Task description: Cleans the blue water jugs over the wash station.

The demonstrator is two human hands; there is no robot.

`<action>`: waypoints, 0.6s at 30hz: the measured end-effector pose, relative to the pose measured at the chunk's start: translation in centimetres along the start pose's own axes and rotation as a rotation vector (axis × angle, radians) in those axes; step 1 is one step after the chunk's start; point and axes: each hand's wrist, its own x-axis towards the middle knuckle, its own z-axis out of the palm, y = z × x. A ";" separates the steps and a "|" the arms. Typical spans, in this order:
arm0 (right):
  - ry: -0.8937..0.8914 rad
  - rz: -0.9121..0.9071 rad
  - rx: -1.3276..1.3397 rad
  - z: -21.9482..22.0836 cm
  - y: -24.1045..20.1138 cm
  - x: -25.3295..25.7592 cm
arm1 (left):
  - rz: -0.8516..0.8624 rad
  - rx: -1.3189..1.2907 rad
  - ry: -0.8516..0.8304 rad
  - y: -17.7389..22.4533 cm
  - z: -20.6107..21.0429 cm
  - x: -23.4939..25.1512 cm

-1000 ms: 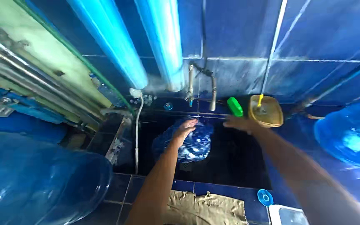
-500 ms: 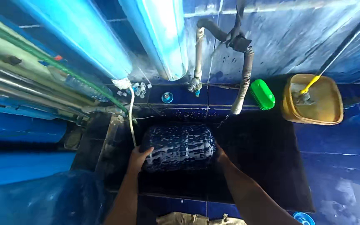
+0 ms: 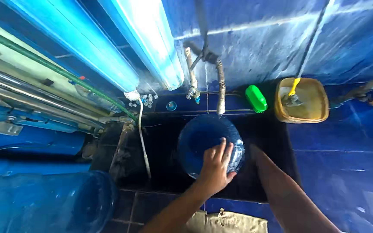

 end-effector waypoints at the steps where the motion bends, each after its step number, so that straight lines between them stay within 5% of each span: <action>1: 0.129 0.122 -0.008 -0.2 -3.5 -0.3 | 0.097 0.017 -0.081 1.0 -0.1 0.5; 3: 0.208 0.061 0.073 -1.9 -9.6 -2.8 | 0.295 0.025 -0.203 1.0 -0.7 0.5; 5: 0.213 -0.219 0.153 -4.7 -13.9 -6.9 | 0.413 -0.037 -0.289 -1.5 -2.3 -0.5; 9: 0.362 -0.683 0.380 -13.1 -17.3 -13.1 | 0.153 -0.265 -0.200 -6.7 -5.1 -1.9; 15: 0.507 -0.277 0.756 -27.0 -17.1 -7.1 | -0.411 -0.007 -0.074 -2.8 -2.0 5.0; 18: 0.538 -0.388 0.832 -28.8 -20.1 -5.9 | -0.274 -0.011 -0.211 -1.0 -2.2 5.3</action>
